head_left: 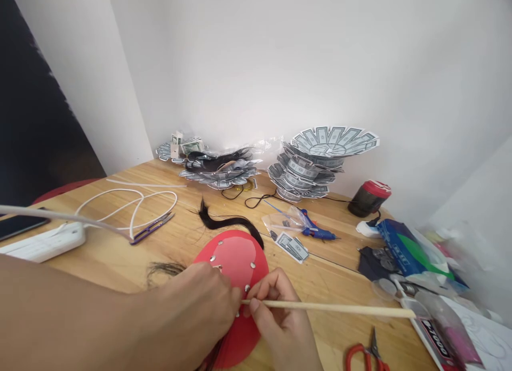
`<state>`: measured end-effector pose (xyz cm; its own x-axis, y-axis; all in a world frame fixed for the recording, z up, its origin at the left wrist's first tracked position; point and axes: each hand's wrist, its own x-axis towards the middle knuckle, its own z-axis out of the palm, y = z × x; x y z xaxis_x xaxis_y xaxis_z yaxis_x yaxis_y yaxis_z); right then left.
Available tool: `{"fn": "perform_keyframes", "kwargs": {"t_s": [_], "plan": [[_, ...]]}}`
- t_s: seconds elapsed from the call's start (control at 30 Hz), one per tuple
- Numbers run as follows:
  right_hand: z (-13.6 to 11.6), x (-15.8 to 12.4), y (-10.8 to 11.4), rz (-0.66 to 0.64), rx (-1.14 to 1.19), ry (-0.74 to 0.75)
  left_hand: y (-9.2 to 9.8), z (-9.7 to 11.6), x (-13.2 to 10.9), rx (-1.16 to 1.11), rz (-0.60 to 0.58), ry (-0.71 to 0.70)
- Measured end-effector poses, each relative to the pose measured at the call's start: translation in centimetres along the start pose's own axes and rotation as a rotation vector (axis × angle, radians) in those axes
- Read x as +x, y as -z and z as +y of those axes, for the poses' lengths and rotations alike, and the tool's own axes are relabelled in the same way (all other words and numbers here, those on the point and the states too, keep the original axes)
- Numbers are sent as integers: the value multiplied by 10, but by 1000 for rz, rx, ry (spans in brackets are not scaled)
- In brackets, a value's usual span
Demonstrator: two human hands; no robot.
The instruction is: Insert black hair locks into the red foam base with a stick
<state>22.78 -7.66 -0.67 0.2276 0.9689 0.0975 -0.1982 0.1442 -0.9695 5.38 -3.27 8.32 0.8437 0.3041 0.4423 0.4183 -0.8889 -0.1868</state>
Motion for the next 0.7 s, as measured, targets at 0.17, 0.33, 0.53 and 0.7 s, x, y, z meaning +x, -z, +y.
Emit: {"fn": "perform_keyframes", "kwargs": {"t_s": [0.17,0.33,0.53,0.7], "plan": [[-19,0,-5,10,94,-72,14,-9,8,102,-87,-209],[-29,0,-7,42,115,-136,8,-32,9,-91,-355,-285],[-29,0,-4,30,139,-142,-13,-43,-4,-470,-150,-284],[-21,-3,0,21,137,-89,-20,-44,-1,-954,-135,-97]]}}
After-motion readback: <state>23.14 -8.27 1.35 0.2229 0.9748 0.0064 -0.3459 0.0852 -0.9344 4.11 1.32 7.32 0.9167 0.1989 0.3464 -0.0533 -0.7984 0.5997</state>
